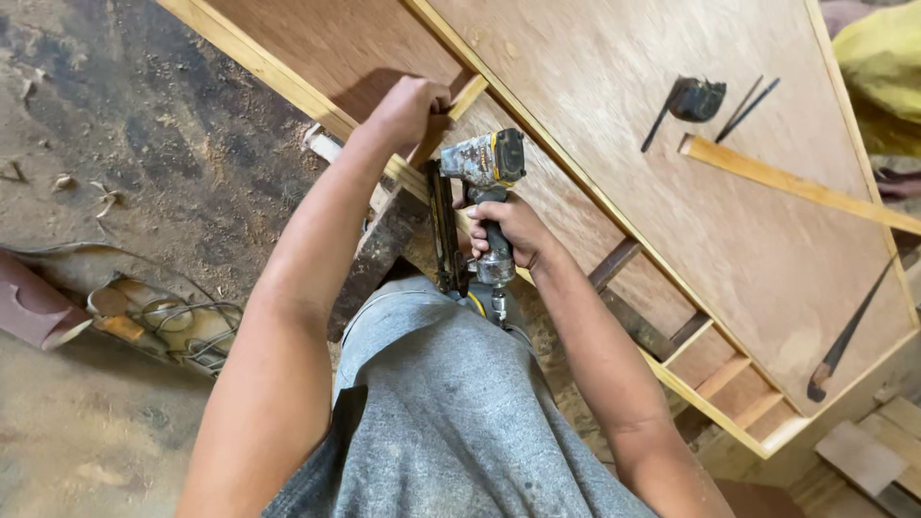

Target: The person positions thin wooden strips across a plywood cabinet frame and fastens them in place using a pneumatic nail gun, moving along the frame and pressing each strip against the dividers before driving nails.

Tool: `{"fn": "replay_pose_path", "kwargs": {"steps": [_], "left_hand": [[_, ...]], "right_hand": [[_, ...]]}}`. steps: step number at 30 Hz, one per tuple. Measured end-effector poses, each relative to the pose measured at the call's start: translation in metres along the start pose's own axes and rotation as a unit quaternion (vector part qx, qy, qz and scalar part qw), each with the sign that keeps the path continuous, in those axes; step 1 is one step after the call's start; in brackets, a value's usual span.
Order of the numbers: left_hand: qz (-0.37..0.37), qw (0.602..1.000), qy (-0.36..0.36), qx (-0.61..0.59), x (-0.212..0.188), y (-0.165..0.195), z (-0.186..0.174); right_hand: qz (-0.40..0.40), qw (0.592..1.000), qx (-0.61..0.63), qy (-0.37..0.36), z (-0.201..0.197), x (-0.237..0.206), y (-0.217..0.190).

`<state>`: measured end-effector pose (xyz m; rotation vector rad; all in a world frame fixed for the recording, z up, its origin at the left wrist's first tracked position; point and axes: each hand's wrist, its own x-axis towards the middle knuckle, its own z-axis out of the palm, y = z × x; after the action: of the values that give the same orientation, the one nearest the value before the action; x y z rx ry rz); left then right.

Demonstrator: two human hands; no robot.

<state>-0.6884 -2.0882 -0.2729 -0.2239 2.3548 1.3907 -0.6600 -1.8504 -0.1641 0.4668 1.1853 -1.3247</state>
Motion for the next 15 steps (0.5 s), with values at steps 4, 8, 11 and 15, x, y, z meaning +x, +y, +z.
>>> {"fn": "replay_pose_path", "kwargs": {"steps": [4, 8, 11, 15], "left_hand": [[0.055, 0.998, 0.030, 0.013, 0.002, -0.006, 0.004], [0.105, 0.994, 0.039, -0.009, 0.008, -0.013, 0.006], [0.152, 0.984, 0.092, 0.018, 0.011, -0.014, 0.008], [0.069, 0.997, 0.027, 0.014, 0.012, -0.003, 0.010]], "right_hand": [[0.022, 0.999, 0.024, -0.033, -0.003, 0.002, -0.010], [0.009, 1.000, -0.002, -0.016, -0.005, 0.004, -0.018], [0.017, 1.000, -0.005, -0.008, -0.006, 0.004, -0.019], [0.014, 1.000, -0.002, -0.002, -0.008, 0.001, -0.017]]}}
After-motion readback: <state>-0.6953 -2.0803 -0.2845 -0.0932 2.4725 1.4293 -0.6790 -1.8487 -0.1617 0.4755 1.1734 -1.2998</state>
